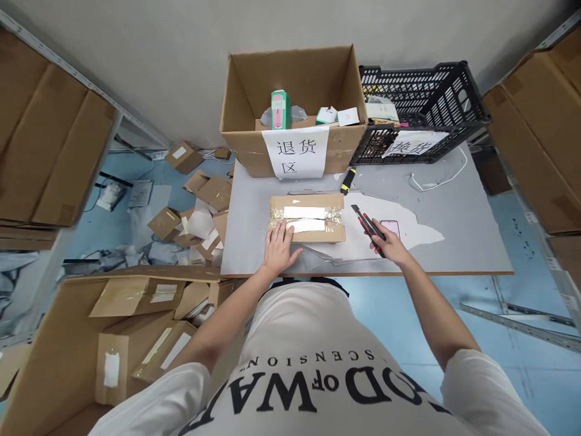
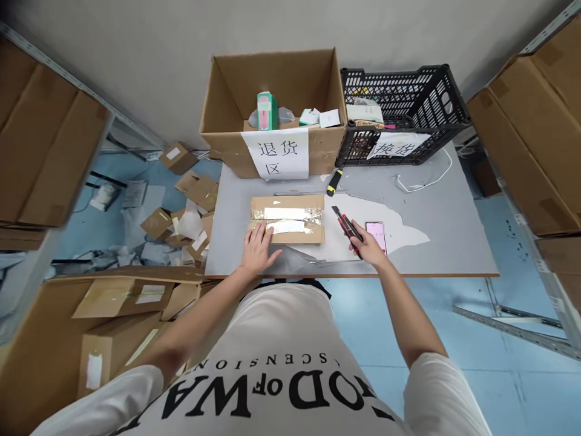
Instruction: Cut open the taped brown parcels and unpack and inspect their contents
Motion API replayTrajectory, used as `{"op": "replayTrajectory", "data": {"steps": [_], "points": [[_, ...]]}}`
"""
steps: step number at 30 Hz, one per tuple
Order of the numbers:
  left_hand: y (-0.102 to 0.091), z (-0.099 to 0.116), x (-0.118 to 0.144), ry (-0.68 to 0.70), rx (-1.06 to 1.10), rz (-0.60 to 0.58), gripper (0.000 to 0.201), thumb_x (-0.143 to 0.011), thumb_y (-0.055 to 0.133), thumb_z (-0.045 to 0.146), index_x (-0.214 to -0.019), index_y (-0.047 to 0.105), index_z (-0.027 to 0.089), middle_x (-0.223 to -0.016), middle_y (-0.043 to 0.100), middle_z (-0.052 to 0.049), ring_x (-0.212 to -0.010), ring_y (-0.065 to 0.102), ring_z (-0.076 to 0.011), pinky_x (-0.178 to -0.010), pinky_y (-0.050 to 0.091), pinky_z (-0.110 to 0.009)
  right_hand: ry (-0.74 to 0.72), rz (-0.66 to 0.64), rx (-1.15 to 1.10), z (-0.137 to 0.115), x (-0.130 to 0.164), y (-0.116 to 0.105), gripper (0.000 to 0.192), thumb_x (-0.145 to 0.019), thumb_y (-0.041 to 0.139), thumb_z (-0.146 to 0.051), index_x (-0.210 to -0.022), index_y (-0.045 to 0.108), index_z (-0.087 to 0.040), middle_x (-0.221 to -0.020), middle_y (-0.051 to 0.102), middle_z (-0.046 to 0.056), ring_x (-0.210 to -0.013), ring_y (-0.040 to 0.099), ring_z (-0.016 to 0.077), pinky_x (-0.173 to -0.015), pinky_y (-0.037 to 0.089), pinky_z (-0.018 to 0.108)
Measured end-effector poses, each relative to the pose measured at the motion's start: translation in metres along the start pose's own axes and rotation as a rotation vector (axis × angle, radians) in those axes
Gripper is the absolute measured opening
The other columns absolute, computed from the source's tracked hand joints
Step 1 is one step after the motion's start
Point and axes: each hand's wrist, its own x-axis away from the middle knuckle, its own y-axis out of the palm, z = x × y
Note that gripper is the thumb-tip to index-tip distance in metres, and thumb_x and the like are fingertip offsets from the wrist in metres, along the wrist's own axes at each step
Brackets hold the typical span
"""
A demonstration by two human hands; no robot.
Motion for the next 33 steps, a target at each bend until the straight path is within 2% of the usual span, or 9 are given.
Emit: {"op": "replayTrajectory", "data": {"steps": [3, 6, 13, 23, 28, 33], "points": [[0.000, 0.000, -0.001, -0.006, -0.016, 0.004, 0.070, -0.086, 0.039, 0.056, -0.141, 0.035, 0.013, -0.151, 0.023, -0.018, -0.140, 0.021, -0.0305, -0.110, 0.018, -0.048, 0.021, -0.012, -0.187, 0.009, -0.005, 0.023, 0.077, -0.082, 0.052, -0.045, -0.148, 0.018, -0.024, -0.121, 0.058, 0.013, -0.062, 0.056, 0.0113, -0.049, 0.047, 0.027], [0.000, 0.001, -0.002, -0.018, -0.022, 0.001, 0.070, -0.085, 0.041, 0.055, -0.141, 0.034, 0.013, -0.152, 0.022, -0.019, -0.140, 0.021, -0.0311, -0.110, 0.019, -0.048, 0.021, -0.049, -0.239, 0.012, -0.009, 0.029, 0.077, -0.081, 0.054, -0.045, -0.148, 0.020, -0.026, -0.121, 0.059, 0.013, -0.062, 0.056, 0.0111, -0.050, 0.046, 0.026], [0.004, 0.002, -0.001, -0.031, -0.013, 0.023, 0.068, -0.085, 0.044, 0.051, -0.140, 0.035, 0.013, -0.153, 0.018, -0.020, -0.142, 0.014, -0.0322, -0.110, 0.018, -0.051, 0.002, -0.089, -0.295, 0.011, -0.008, 0.028, 0.075, -0.080, 0.056, -0.045, -0.146, 0.024, -0.027, -0.123, 0.058, 0.013, -0.061, 0.056, 0.0108, -0.050, 0.045, 0.026], [0.007, 0.004, 0.002, -0.017, -0.005, 0.018, 0.072, -0.087, 0.044, 0.047, -0.145, 0.025, 0.010, -0.153, 0.015, -0.020, -0.142, 0.009, -0.0328, -0.111, 0.014, -0.054, 0.011, -0.045, -0.300, 0.006, -0.006, 0.026, 0.078, -0.078, 0.058, -0.050, -0.146, 0.027, -0.026, -0.119, 0.060, 0.013, -0.059, 0.055, 0.0117, -0.048, 0.044, 0.027], [0.002, 0.005, -0.007, 0.005, -0.003, 0.018, 0.074, -0.087, 0.041, 0.049, -0.146, 0.022, 0.010, -0.154, 0.014, -0.018, -0.143, 0.007, -0.0318, -0.111, 0.012, -0.056, 0.017, -0.054, -0.292, 0.004, -0.008, 0.027, 0.079, -0.078, 0.058, -0.050, -0.146, 0.026, -0.027, -0.119, 0.060, 0.013, -0.060, 0.056, 0.0118, -0.048, 0.044, 0.027], [0.008, 0.005, -0.013, 0.002, -0.006, 0.004, 0.065, -0.091, 0.035, 0.044, -0.147, 0.023, 0.013, -0.153, 0.020, -0.012, -0.143, 0.010, -0.0271, -0.114, 0.010, -0.051, 0.028, -0.105, -0.299, 0.001, -0.010, 0.024, 0.077, -0.079, 0.059, -0.045, -0.146, 0.026, -0.028, -0.114, 0.062, 0.011, -0.055, 0.053, 0.0097, -0.047, 0.043, 0.026]]}}
